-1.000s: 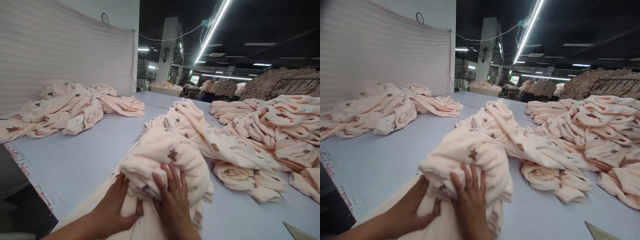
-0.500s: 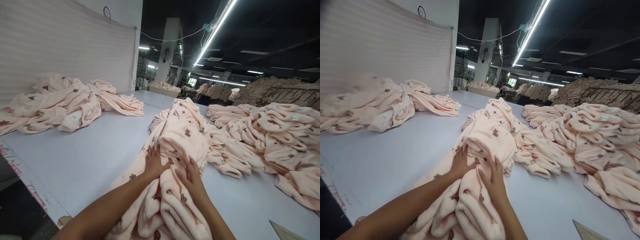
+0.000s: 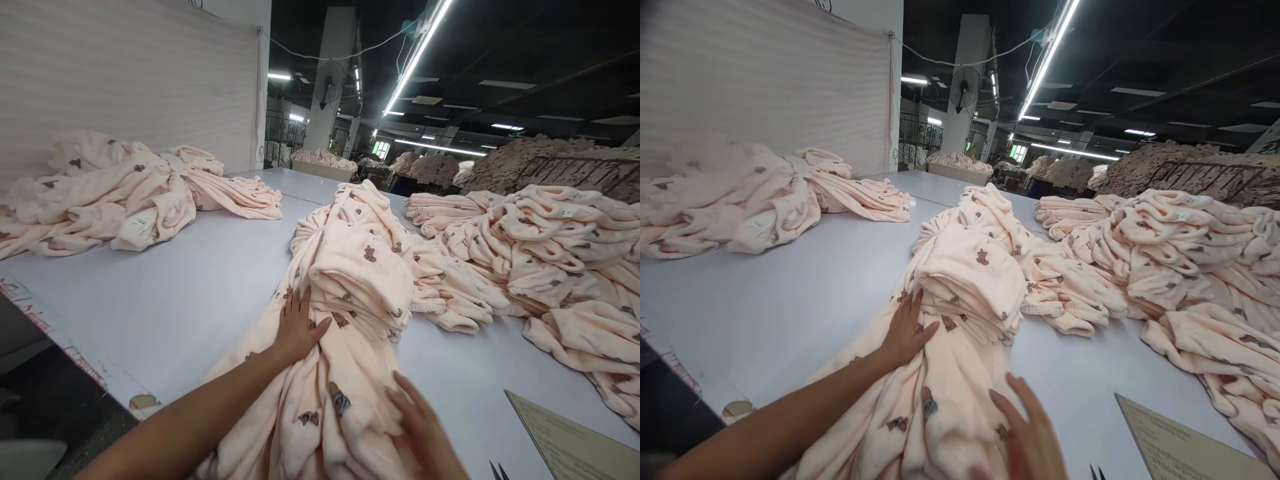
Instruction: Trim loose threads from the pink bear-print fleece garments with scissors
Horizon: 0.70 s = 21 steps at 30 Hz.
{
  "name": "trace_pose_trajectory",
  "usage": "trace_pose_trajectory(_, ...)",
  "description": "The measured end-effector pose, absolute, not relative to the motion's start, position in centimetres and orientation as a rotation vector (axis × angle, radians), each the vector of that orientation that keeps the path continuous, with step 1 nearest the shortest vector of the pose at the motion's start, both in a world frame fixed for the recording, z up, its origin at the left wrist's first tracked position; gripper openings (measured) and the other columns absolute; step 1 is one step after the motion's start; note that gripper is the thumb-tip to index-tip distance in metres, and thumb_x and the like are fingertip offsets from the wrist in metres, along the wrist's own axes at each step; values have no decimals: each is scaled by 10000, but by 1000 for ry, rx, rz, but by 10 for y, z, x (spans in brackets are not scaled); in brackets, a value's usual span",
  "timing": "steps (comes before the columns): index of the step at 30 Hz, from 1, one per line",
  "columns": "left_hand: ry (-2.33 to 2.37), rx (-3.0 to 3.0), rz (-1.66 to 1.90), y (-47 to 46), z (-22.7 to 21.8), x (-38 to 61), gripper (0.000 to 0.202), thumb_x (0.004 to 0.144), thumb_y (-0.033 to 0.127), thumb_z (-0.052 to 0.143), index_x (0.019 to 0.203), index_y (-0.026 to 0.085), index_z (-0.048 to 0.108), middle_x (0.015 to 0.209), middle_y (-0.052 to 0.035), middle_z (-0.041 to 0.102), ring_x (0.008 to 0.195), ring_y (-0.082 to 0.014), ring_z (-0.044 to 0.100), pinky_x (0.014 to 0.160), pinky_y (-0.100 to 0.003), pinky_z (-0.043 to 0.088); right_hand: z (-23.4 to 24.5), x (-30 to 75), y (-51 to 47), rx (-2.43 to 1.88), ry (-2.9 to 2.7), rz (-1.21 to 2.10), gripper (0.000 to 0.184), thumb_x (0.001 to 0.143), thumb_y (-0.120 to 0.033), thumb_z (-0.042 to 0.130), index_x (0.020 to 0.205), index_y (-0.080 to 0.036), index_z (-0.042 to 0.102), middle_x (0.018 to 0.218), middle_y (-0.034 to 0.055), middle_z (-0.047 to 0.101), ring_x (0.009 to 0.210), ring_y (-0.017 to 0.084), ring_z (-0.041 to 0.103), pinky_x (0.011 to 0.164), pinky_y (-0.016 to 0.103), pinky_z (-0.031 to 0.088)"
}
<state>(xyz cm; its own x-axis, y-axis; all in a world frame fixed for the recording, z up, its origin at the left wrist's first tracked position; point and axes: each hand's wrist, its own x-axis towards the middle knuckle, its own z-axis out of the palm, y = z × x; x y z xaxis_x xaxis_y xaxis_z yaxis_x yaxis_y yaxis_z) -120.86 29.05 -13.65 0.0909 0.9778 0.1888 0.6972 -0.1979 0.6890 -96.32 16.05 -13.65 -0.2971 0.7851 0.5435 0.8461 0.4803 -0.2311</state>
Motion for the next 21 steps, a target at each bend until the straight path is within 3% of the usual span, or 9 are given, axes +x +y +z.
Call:
trace_pose_trajectory(2, 1624, 1926, 873, 290, -132, -1214, 807, 817, 593, 381, 1424, 139, 105, 1485, -167, 110, 1367, -302, 39, 1090, -481, 103, -150, -985, 158, -1252, -2206, -53, 483, 807, -402, 554, 1273, -331, 450, 1335, 89, 469, 1201, 289, 456, 889, 424, 468)
trace_pose_trajectory(6, 1546, 1903, 828, 258, -107, -1235, 776, 818, 587, 395, 1408, 137, 167, 1478, -165, 137, 1360, -299, 108, 1086, -456, 182, -152, -1007, 147, -1301, -2212, 84, 526, 825, -395, 510, 1331, -287, 412, 1329, 96, 484, 1203, 304, 451, 933, 453, 425)
trace_pose_trajectory(9, 1346, 1991, 817, 210, -86, -1248, 714, 807, 559, 450, 1380, 204, 217, 1436, -117, 254, 1308, -269, 263, 1061, -410, 273, -128, -997, 145, -1369, -2077, 487, 517, 862, -396, 426, 1355, -245, 384, 1325, 64, 494, 1208, 243, 454, 967, 365, 406)
trace_pose_trajectory(11, 1169, 2140, 773, 180, -80, -1249, 761, 719, 562, 569, 1342, 240, 274, 1384, -107, 330, 1248, -290, 338, 1020, -422, 328, -110, -987, 148, -1442, -1937, 783, 474, 873, -437, 406, 1294, -231, 479, 1268, 64, 552, 1173, 237, 494, 943, 340, 428)
trace_pose_trajectory(13, 1055, 2338, 659, 162, -80, -1245, 804, 637, 536, 655, 1306, 226, 336, 1325, -131, 393, 1191, -335, 375, 989, -485, 333, -95, -977, 154, -1500, -1865, 834, 452, 871, -472, 394, 1186, -213, 589, 1184, 72, 615, 1123, 255, 538, 918, 353, 448)
trace_pose_trajectory(15, 1052, 2465, 490, 157, -79, -1238, 564, 707, 402, 622, 1206, 197, 457, 1186, -134, 509, 1072, -328, 464, 917, -509, 377, -80, -969, 161, -1533, -1832, 739, 468, 863, -493, 391, 1139, -193, 621, 1163, 80, 627, 1125, 273, 532, 931, 379, 434)
trace_pose_trajectory(17, 1073, 2452, 399, 159, -71, -1233, 233, 792, 219, 496, 1007, 173, 572, 968, -94, 594, 890, -255, 544, 804, -422, 452, -62, -964, 166, -1553, -1803, 632, 499, 861, -504, 379, 1184, -184, 584, 1206, 81, 599, 1160, 285, 496, 968, 407, 393)
trace_pose_trajectory(19, 986, 2349, 471, 162, -55, -1227, 186, 816, 131, 425, 878, 165, 597, 844, -54, 608, 775, -182, 568, 726, -303, 474, -39, -964, 168, -1558, -1805, 555, 504, 863, -501, 376, 1234, -200, 536, 1248, 67, 567, 1188, 290, 462, 980, 416, 377)
trace_pose_trajectory(21, 769, 2232, 602, 161, -39, -1216, 175, 833, 146, 450, 920, 153, 602, 881, -41, 635, 806, -144, 589, 754, -226, 468, -21, -970, 166, -1544, -1868, 544, 467, 864, -463, 404, 1254, -230, 509, 1274, 48, 546, 1195, 274, 457, 952, 387, 410)
